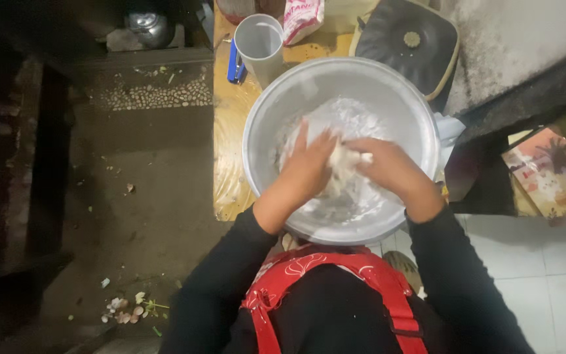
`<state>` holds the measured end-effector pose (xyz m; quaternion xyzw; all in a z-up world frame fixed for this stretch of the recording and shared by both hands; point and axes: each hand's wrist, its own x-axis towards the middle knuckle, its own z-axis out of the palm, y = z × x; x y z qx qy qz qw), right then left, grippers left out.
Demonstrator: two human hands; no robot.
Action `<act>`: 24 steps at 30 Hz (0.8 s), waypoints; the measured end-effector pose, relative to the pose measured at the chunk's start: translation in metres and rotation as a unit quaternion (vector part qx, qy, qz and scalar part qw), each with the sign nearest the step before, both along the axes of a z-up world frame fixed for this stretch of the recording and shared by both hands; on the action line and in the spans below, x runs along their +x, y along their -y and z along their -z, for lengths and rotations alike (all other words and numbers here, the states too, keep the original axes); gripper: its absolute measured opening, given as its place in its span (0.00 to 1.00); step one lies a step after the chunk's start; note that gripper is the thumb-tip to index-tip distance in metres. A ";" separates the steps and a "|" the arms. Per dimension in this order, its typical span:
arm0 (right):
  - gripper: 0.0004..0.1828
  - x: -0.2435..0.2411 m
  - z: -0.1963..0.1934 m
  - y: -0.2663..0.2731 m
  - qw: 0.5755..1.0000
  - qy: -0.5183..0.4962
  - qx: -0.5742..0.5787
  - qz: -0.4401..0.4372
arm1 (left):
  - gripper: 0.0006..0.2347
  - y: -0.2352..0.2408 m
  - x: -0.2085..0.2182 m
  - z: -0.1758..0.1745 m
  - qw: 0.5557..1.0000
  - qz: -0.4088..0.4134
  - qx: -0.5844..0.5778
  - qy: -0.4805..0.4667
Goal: The person kneads a ball of dough in a large metal bowl using both hands. They repeatedly press, fold, and turn the dough to develop its texture. The person briefly handles a plastic bag before returning to knead the dough.
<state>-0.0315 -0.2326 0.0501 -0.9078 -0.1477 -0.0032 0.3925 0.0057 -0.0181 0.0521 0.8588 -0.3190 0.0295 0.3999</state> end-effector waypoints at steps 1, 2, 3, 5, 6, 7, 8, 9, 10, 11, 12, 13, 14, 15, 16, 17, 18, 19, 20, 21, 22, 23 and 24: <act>0.23 0.015 0.001 0.000 0.999 -0.025 -0.018 0.031 | 0.27 0.001 -0.002 0.005 0.996 0.005 0.082 -0.040; 0.22 0.034 0.004 0.003 0.996 -0.050 -0.036 0.063 | 0.30 0.001 -0.002 0.010 0.991 0.005 0.115 -0.062; 0.21 0.056 0.008 0.007 0.992 -0.073 -0.055 0.091 | 0.33 0.000 -0.005 0.014 0.985 0.009 0.150 -0.083; 0.12 0.110 0.017 0.016 0.988 0.044 -0.091 0.120 | 0.31 -0.002 -0.008 0.020 0.989 0.004 0.123 -0.086; 0.11 0.144 0.024 0.018 0.986 0.090 -0.051 0.131 | 0.30 -0.002 -0.010 0.021 0.991 -0.006 0.119 -0.066; 0.13 0.183 0.030 0.020 0.980 0.138 -0.009 0.142 | 0.30 -0.002 -0.007 0.021 0.992 -0.017 0.114 -0.044; 0.12 0.220 0.037 0.021 0.976 0.161 0.000 0.148 | 0.29 -0.003 -0.006 0.021 0.993 -0.028 0.110 -0.022; 0.11 0.257 0.047 0.020 0.971 0.185 0.011 0.152 | 0.28 -0.003 -0.006 0.021 0.997 -0.023 0.079 -0.016; 0.10 0.292 0.057 0.019 0.961 0.209 -0.024 0.178 | 0.27 -0.004 -0.008 0.020 0.999 -0.017 0.048 -0.009; 0.10 0.325 0.067 0.015 0.949 0.232 -0.057 0.204 | 0.26 -0.008 -0.009 0.018 1.000 -0.013 0.019 -0.002; 0.10 0.350 0.078 0.015 0.935 0.255 -0.089 0.230 | 0.25 -0.012 -0.010 0.016 1.000 -0.015 0.010 -0.003; 0.10 0.369 0.089 0.016 0.931 0.245 -0.110 0.246 | 0.25 -0.017 -0.013 0.013 1.000 -0.017 0.002 -0.003; 0.11 0.388 0.097 0.017 0.927 0.234 -0.130 0.263 | 0.24 -0.021 -0.014 0.011 1.000 -0.019 -0.007 -0.003; 0.13 0.403 0.105 0.016 0.922 0.220 -0.152 0.279 | 0.23 -0.026 -0.016 0.008 0.999 -0.027 -0.015 -0.018; 0.14 0.415 0.114 0.013 0.925 0.188 -0.168 0.282 | 0.22 -0.030 -0.017 0.006 0.999 -0.036 -0.024 -0.032; 0.15 0.421 0.122 0.013 0.926 0.154 -0.187 0.288 | 0.21 -0.033 -0.018 0.003 0.997 -0.040 -0.035 -0.048; 0.18 0.429 0.128 0.007 0.926 0.120 -0.206 0.292 | 0.20 -0.036 -0.018 0.001 0.997 -0.050 -0.037 -0.050; 0.17 0.433 0.131 0.007 0.924 0.115 -0.199 0.306 | 0.20 -0.037 -0.017 0.000 0.996 -0.055 -0.042 -0.052; 0.16 0.436 0.135 0.007 0.921 0.111 -0.192 0.320 | 0.19 -0.037 -0.015 -0.001 0.996 -0.060 -0.046 -0.054; 0.16 0.438 0.138 0.004 0.917 0.105 -0.187 0.335 | 0.19 -0.035 -0.015 -0.001 0.995 -0.057 -0.048 -0.059; 0.14 0.439 0.139 0.002 0.934 0.130 -0.142 0.300 | 0.19 -0.033 -0.014 0.000 0.995 -0.054 -0.050 -0.065; 0.12 0.438 0.139 -0.001 0.948 0.152 -0.096 0.263 | 0.19 -0.031 -0.014 0.002 0.995 -0.051 -0.052 -0.070; 0.10 0.434 0.135 -0.003 0.958 0.174 -0.049 0.224 | 0.18 -0.028 -0.014 0.004 0.995 -0.054 -0.056 -0.070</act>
